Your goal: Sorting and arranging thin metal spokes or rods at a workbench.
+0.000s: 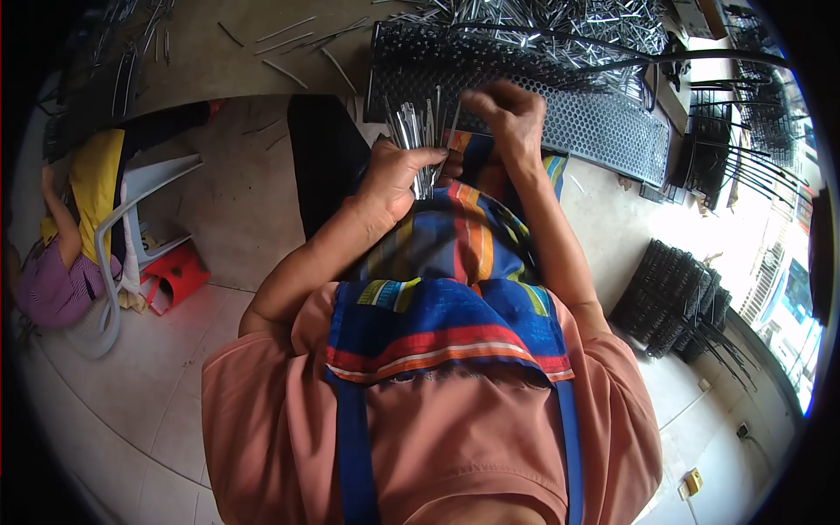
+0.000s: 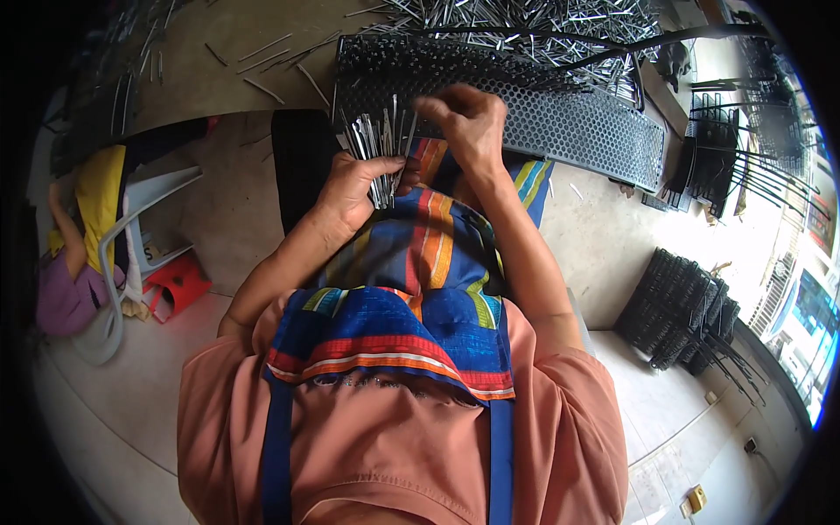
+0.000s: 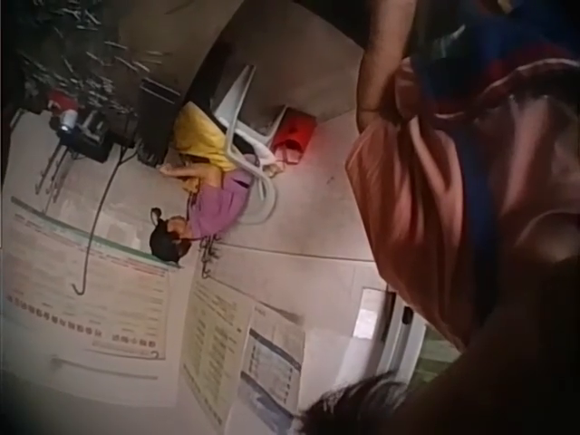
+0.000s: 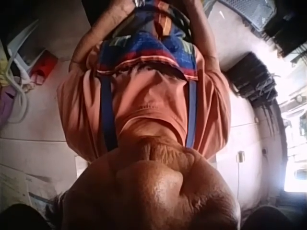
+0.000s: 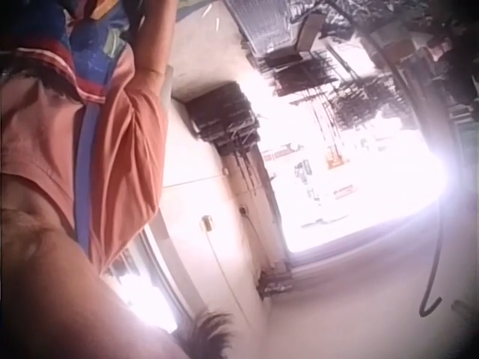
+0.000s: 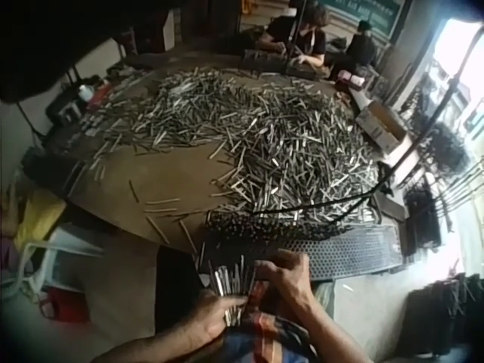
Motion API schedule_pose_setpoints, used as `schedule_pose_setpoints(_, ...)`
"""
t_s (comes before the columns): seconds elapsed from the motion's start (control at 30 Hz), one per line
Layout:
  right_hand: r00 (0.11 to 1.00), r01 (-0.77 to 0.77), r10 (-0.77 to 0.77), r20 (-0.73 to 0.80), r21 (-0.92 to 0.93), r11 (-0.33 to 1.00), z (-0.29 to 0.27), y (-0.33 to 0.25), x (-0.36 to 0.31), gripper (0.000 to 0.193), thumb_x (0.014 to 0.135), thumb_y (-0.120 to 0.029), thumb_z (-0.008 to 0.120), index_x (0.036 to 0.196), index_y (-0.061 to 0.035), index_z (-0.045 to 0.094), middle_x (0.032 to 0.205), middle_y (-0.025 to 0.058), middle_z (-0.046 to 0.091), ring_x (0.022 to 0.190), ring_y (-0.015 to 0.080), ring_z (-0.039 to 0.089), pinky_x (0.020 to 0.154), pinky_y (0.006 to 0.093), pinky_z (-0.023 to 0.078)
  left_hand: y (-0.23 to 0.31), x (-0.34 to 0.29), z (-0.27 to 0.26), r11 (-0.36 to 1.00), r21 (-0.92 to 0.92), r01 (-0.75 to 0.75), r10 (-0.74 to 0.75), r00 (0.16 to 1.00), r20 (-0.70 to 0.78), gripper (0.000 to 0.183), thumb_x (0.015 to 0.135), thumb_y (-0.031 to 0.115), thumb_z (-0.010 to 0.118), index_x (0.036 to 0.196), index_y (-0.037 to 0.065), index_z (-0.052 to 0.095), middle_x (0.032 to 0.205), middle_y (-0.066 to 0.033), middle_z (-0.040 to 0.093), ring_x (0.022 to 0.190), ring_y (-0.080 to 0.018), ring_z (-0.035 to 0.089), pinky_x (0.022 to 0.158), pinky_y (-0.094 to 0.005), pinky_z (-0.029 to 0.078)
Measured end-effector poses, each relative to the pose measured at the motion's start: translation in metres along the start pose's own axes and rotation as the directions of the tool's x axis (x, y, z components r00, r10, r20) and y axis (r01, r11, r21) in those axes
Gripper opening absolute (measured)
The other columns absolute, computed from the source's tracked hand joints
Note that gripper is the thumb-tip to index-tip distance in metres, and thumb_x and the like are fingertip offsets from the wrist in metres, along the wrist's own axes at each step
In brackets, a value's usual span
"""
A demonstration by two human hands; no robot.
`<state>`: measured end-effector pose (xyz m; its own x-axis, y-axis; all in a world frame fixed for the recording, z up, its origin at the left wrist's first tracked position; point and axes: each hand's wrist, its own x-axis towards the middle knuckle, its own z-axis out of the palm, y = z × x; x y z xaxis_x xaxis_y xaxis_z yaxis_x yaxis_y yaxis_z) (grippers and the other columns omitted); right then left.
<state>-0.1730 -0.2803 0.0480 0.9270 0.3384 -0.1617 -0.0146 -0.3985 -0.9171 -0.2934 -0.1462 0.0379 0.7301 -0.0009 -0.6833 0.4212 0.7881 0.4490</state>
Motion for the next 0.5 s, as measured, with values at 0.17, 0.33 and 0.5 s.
schedule_pose_setpoints(0.17,0.903,-0.369,0.256,0.346,0.317,0.874,-0.01,-0.001,-0.01,0.009,0.079,-0.005,0.071,0.072,-0.0068,0.065,0.06,-0.0023,0.056,0.046,0.0016,0.042,0.04,0.0196,0.027,-0.004,0.0,0.016,0.996,0.064,-0.064,0.059,0.995,0.081,0.019,0.082,-0.005,0.063,0.1,-0.003,0.066,0.084,-0.0155,0.07,0.07,-0.0245,0.07,0.061,-0.0335,0.059)
schedule_pose_setpoints(0.33,0.912,-0.382,0.281,0.299,0.368,0.848,-0.027,0.005,0.0,0.005,0.08,-0.005,0.072,0.078,-0.004,0.067,0.066,-0.0016,0.061,0.053,0.0038,0.05,0.048,0.0189,0.036,-0.012,0.005,0.01,0.998,-0.056,-0.034,0.031,0.998,-0.055,0.017,0.082,-0.003,0.065,0.099,-0.002,0.066,0.084,-0.0136,0.07,0.071,-0.0237,0.071,0.061,-0.0352,0.06)
schedule_pose_setpoints(0.5,0.912,0.277,-0.153,-0.38,0.297,0.914,-0.014,0.009,0.017,0.006,0.079,0.0,0.072,0.085,-0.0013,0.07,0.069,-0.0026,0.061,0.059,0.0046,0.051,0.055,0.0183,0.04,-0.022,0.007,0.003,0.998,-0.053,0.041,-0.048,0.991,-0.125,0.012,0.082,-0.004,0.063,0.093,-0.003,0.065,0.083,-0.0153,0.07,0.071,-0.0241,0.07,0.061,-0.035,0.059)
